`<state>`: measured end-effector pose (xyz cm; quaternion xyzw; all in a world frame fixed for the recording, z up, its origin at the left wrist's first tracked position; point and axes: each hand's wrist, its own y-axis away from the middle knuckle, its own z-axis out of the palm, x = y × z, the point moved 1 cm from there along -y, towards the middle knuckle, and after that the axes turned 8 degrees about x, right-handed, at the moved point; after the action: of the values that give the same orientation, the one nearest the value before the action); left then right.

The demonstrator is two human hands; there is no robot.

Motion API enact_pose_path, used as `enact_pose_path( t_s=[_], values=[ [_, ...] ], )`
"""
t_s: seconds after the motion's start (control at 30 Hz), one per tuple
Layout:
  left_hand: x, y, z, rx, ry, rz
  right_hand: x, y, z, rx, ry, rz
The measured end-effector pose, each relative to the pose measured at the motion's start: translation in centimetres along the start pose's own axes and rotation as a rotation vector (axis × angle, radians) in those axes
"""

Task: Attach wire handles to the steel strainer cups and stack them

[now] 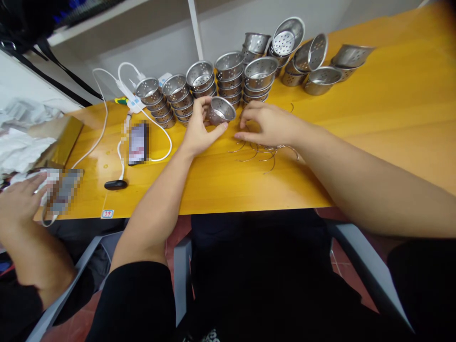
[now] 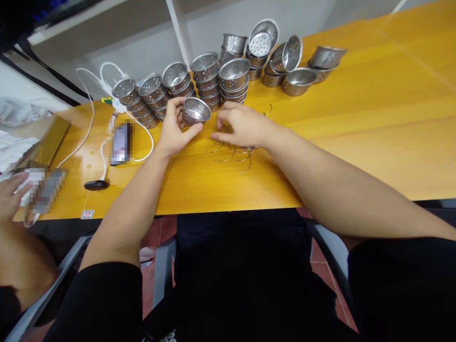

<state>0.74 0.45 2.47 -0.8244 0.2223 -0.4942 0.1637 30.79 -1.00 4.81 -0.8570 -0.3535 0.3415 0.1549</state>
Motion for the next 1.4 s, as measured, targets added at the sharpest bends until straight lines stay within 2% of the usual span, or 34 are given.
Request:
enact_pose_path(
  t_s=[0.07,0.17,0.27,0.37,0.5,0.57,0.63,0.7,0.8,1.0,1.23,1.33,1.4],
  values=[
    [0.1,0.0,0.1,-0.03,-0.014,0.014,-1.4,0.0,-0.6,0.083,-0.027,0.046],
    [0.1,0.1,0.4,-0.071,0.013,0.027,-3.1,-0.1,-0.9,0.117,-0.104,0.036],
    [-0.1,0.2,0.8,-0.08,0.065,0.038,-3.6,-0.3,-0.3,0.083,-0.179,-0.07],
    [-0.1,0.3,0.8,-0.087,0.07,0.041,-3.5,-0.3,-0.6,0.097,-0.173,-0.054],
    [0.0,0.4,0.3,-0.094,0.025,-0.02,-3.4,-0.5,-3.4,0.359,-0.022,0.01],
    [0.0,0.5,0.1,-0.102,0.013,-0.03,-2.6,-0.9,-4.8,0.49,0.078,-0.026],
    [-0.2,0.6,0.2,-0.125,0.013,-0.027,-1.3,-1.4,-5.6,0.557,0.16,-0.061],
    [-0.4,0.6,0.4,-0.148,0.01,-0.024,0.2,-2.0,-5.7,0.546,0.225,-0.064],
    [-0.6,0.6,0.5,-0.166,-0.006,-0.015,1.4,-2.8,-5.1,0.434,0.339,-0.016],
    [-0.5,0.5,0.5,-0.179,0.017,0.004,0.0,-3.7,-4.1,0.249,0.429,0.153],
    [0.0,0.8,0.6,-0.201,0.011,-0.002,-0.3,-3.7,-4.7,0.197,0.399,0.235],
    [0.0,0.8,0.6,-0.204,0.005,-0.024,-0.2,-3.5,-4.5,0.232,0.304,0.237],
    [-0.2,0.8,0.5,-0.205,0.012,-0.039,-0.1,-3.3,-4.2,0.278,0.204,0.173]
  ],
)
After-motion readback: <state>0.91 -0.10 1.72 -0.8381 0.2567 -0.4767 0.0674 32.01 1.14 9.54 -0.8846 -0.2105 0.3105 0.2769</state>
